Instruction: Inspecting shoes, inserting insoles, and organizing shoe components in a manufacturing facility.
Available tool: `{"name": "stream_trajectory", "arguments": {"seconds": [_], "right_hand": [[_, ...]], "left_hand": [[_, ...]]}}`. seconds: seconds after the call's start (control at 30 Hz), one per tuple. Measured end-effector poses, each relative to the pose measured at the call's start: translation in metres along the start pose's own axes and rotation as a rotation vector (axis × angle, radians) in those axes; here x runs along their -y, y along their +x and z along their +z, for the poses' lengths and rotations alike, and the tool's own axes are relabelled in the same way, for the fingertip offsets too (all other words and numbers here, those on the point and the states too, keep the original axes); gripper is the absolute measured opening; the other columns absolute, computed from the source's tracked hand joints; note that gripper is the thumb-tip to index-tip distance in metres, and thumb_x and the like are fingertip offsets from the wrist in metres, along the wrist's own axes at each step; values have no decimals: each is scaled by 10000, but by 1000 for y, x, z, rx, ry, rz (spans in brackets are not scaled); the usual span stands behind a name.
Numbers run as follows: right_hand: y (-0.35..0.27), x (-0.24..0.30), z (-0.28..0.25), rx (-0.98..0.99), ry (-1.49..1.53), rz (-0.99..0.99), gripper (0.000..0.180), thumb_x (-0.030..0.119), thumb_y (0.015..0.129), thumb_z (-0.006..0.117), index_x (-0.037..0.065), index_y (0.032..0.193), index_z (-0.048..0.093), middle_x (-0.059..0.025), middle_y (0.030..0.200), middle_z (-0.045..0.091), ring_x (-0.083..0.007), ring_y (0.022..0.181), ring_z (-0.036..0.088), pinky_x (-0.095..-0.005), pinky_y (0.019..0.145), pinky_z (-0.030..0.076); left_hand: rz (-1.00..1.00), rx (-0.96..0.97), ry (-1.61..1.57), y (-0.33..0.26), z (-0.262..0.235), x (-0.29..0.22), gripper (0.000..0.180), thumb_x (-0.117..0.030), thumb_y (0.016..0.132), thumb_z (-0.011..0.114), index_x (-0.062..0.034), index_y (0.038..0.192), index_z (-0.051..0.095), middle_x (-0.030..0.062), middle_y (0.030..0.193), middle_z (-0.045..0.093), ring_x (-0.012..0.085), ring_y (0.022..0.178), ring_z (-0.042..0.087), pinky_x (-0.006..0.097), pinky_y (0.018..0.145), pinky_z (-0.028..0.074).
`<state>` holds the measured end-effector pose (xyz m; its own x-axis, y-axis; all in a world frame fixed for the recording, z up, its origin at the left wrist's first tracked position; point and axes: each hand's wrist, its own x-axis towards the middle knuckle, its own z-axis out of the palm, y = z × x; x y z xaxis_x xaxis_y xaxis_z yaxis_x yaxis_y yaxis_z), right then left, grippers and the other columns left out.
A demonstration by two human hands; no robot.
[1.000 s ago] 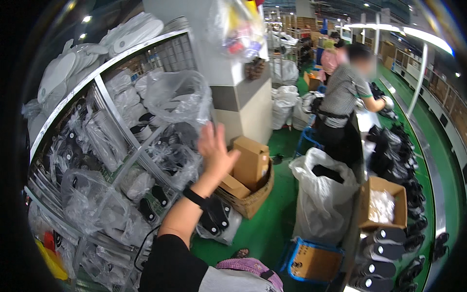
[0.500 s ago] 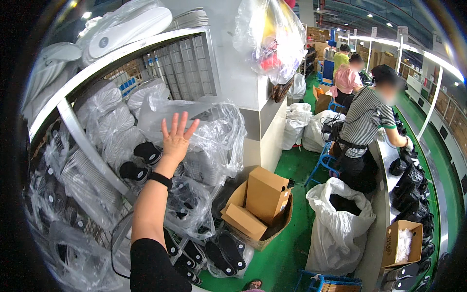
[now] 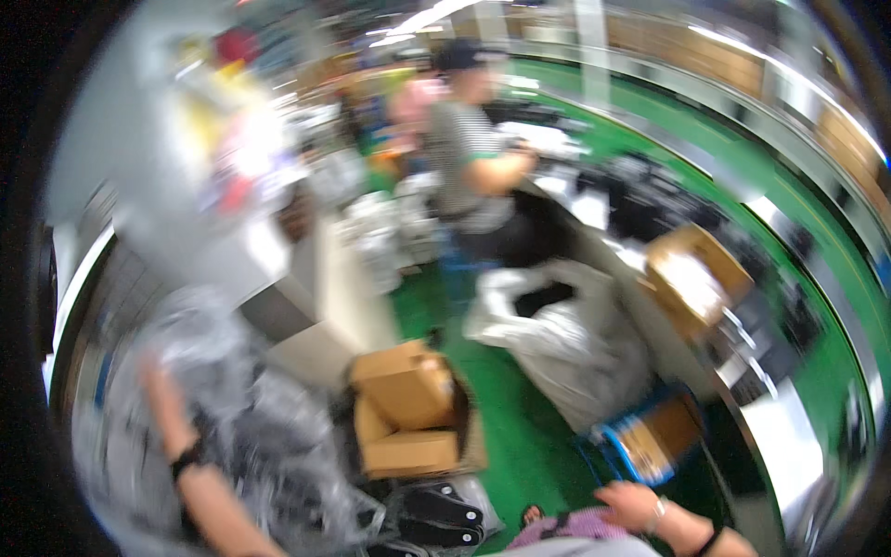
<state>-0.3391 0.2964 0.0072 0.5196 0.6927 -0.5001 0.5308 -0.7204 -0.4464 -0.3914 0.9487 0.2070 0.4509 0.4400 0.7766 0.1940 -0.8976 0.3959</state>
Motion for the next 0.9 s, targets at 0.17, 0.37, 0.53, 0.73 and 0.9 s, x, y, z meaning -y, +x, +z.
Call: {"name": "stream_trajectory", "arguments": {"seconds": [0.17,0.37,0.53,0.73,0.9], "right_hand": [[20,0,-22,-162,159,-173,442,287,761,547,44,1120,458,-166,996,518,-316,924,519,-413,772,434],[-65,-34,-46,-735,948,-219,499,308,830,527,52,1231,375,-119,1108,452,-182,973,470,-296,845,398],[-166,-90,-40,-754,1693,-286,683,485,834,431,165,1344,107,-103,1313,228,-210,1213,248,-409,941,294],[-271,-199,13,-1147,2076,-441,812,559,779,457,212,1352,-1,-98,1374,134,-293,1238,206,-470,943,261],[-293,-316,89,-973,2148,-77,589,439,829,452,154,1295,232,-70,1327,272,-272,1168,319,-488,912,286]], "left_hand": [[37,606,-878,-1,153,-237,179,-84,777,421,26,828,553,70,727,546,174,602,521,291,572,439],[-87,1210,-1519,-47,178,-441,169,-83,785,428,19,827,556,63,731,549,145,593,515,267,562,433],[-362,1606,-1830,-111,158,-564,160,-82,793,434,14,827,558,57,735,551,121,586,511,247,553,428],[523,1516,-1241,-248,144,-766,119,29,756,478,10,807,585,46,735,572,110,627,531,222,567,407],[1280,1280,-1128,-365,200,-877,253,56,610,494,-51,820,586,114,732,566,277,722,543,333,622,419]]}}
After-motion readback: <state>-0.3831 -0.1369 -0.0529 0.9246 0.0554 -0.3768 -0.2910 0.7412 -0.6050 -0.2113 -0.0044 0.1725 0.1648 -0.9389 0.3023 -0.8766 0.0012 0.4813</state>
